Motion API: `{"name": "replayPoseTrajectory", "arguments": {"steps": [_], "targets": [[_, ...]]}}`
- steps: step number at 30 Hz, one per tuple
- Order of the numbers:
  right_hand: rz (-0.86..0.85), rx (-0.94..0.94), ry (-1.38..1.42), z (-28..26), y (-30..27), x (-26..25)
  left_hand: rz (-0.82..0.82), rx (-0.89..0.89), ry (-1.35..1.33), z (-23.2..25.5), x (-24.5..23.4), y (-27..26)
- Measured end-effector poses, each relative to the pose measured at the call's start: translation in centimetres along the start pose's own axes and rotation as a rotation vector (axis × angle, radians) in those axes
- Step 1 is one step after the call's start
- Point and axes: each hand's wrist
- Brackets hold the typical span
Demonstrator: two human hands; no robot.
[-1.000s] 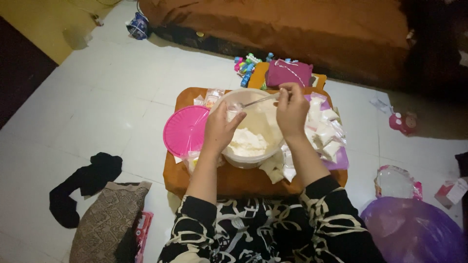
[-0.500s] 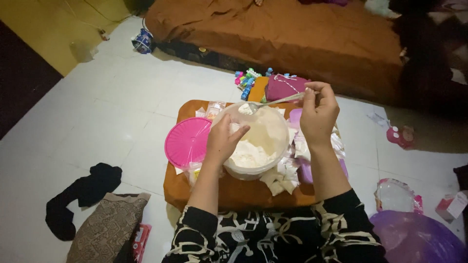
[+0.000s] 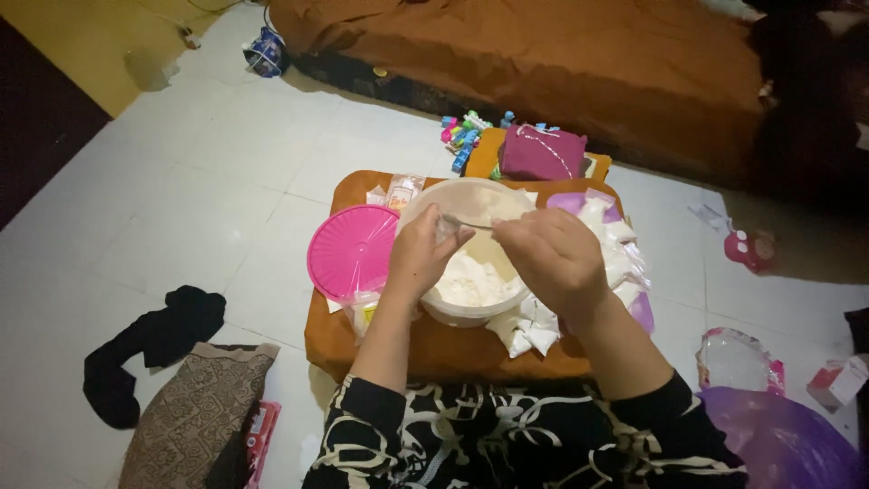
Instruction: Packaging white powder from a large bucket into small individual plastic bags using a spoon.
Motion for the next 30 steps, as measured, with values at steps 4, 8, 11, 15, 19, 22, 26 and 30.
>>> {"name": "replayPoseTrajectory", "arguments": {"steps": [4,8,11,15,19,22,26,30], "targets": [[0.048,-0.105,0.033,-0.1,0.4,-0.3,0.023,-0.008,-0.069,0.0,-0.1,0.0],[0.118,-0.125,0.008,0.9,-0.7,-0.7,0.050,0.029,-0.123,0.2,-0.7,-0.3],[0.176,-0.085,-0.156,1.2,-0.3,-1.9,0.084,0.053,-0.175,0.3,-0.9,-0.5],[0.077,0.226,-0.194,1.7,-0.5,-2.9,0.164,0.251,-0.221,-0.3,-0.9,-0.4],[-0.120,0.472,-0.112,3.5,-3.4,-0.8,0.196,0.302,-0.257,-1.4,0.3,-0.2],[-0.301,0.556,-0.156,4.9,-5.8,1.6,0.152,0.221,-0.308,-1.5,0.3,-0.3],[-0.525,0.702,-0.150,6.7,-8.2,5.4,0.109,0.165,-0.292,-1.9,0.7,-0.2],[-0.760,0.918,-0.138,7.9,-9.5,8.3,0.086,0.123,-0.303,-1.8,0.5,0.0]]}}
Point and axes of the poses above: each hand's wrist, its own y-axis towards the middle knuckle, its own x-axis out of the palm, z = x × y, and after that the axes turned 12 degrees about y, right-handed
